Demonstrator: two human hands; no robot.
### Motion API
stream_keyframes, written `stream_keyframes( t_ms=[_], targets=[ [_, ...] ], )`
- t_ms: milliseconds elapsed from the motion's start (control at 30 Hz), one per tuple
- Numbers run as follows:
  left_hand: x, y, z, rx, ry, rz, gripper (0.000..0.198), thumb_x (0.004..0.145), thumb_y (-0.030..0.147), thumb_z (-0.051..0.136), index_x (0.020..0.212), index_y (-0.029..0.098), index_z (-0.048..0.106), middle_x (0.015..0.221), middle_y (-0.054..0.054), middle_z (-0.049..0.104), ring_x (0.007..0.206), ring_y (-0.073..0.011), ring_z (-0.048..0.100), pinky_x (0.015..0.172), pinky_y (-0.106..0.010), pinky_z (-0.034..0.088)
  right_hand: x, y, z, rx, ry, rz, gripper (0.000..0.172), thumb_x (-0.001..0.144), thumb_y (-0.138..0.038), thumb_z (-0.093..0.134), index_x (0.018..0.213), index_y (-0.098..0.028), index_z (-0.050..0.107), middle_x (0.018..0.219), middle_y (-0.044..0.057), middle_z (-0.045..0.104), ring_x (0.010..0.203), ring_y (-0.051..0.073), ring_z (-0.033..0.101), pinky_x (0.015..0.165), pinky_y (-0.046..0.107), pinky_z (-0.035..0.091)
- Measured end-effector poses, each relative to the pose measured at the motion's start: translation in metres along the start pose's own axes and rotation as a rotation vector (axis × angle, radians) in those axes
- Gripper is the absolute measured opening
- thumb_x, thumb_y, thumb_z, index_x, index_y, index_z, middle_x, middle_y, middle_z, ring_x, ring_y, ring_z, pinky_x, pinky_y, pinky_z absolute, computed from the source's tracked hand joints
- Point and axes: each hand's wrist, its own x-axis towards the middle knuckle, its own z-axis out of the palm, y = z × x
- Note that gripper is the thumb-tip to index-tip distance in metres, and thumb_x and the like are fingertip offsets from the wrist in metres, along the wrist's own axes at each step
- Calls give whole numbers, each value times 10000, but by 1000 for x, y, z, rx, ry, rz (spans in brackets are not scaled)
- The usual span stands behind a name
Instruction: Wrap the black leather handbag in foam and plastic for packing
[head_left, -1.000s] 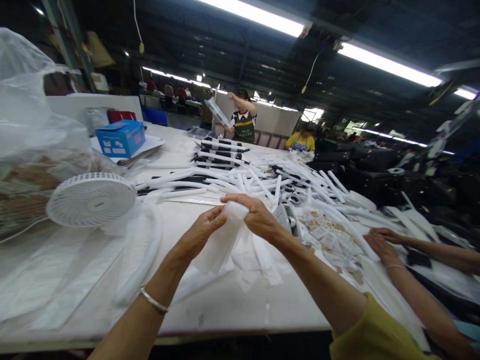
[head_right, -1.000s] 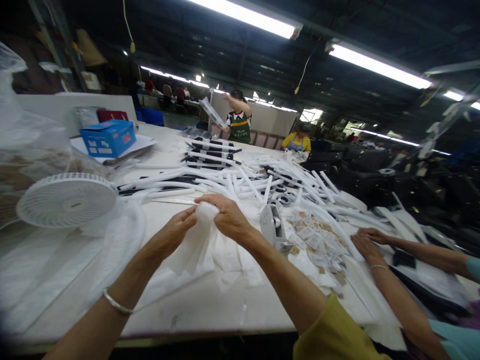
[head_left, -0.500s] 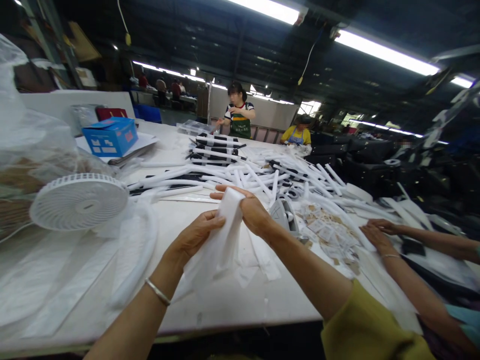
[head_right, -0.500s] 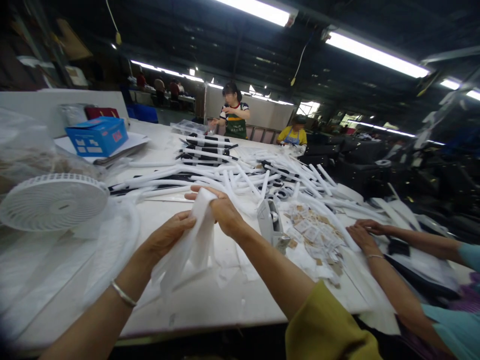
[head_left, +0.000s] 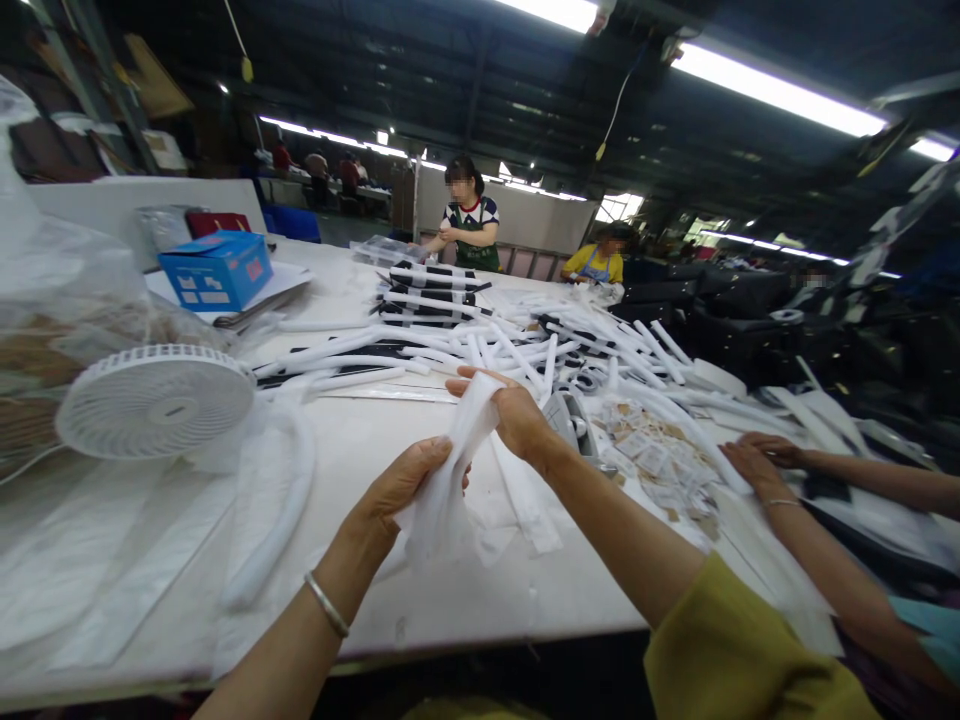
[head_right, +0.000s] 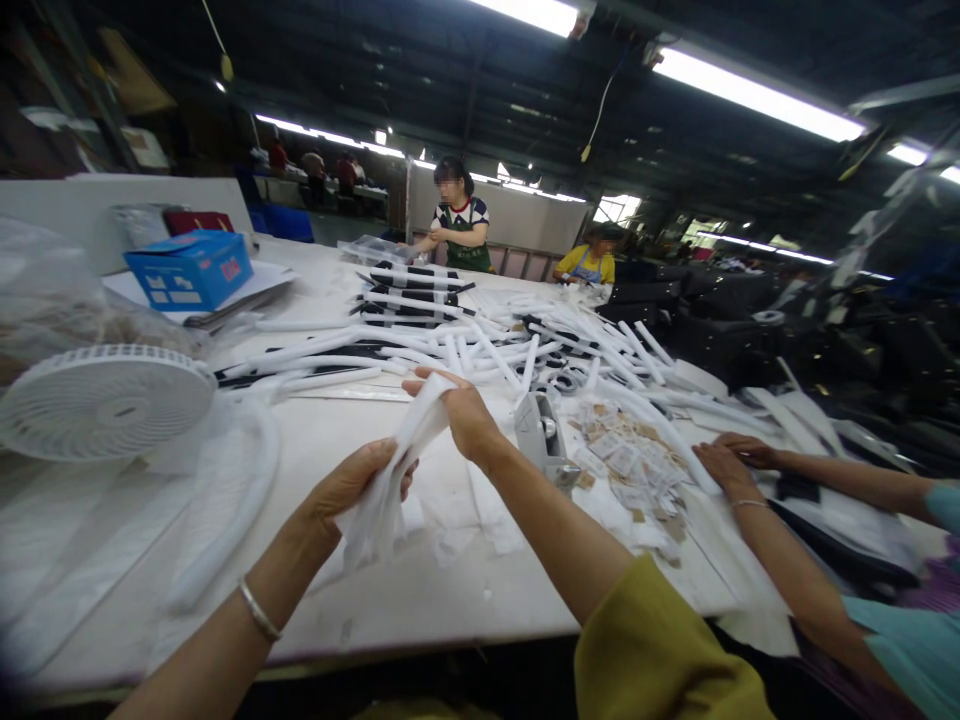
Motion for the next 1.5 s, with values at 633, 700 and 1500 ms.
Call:
stream_keyframes(
  t_ms=[633, 700, 1500],
  targets=[
    [-21, -14, -2, 361, 96, -2, 440, 660, 534, 795, 752, 136, 632, 592, 23, 559, 467, -91, 451, 450, -195, 305, -19, -2, -58, -922, -30, -350, 353, 637, -49, 570, 808, -274, 781, 805, 15, 740, 862, 239, 638, 909, 363, 440],
    [-22, -16, -3, 407, 86, 13, 426, 683, 525, 782, 775, 134, 642, 623, 16, 572, 505, -102, 466, 478, -199, 317, -23, -1, -58, -888, 4, -323, 302, 632, -85, 586, 771, -265, 784, 728, 7, 707, 758, 210, 610, 817, 334, 456],
    [-25, 3, 25, 707, -135, 489, 622, 969, 604, 223, 1342, 204, 520, 1357, -97, 541, 1246, -284, 459, 1090, -400, 320, -80, 3, -18, -707, -21, -533, 312, 706, -42, 561, 868, -216, 764, 792, 18, 711, 678, 136, 633, 591, 229, 498]
  ],
)
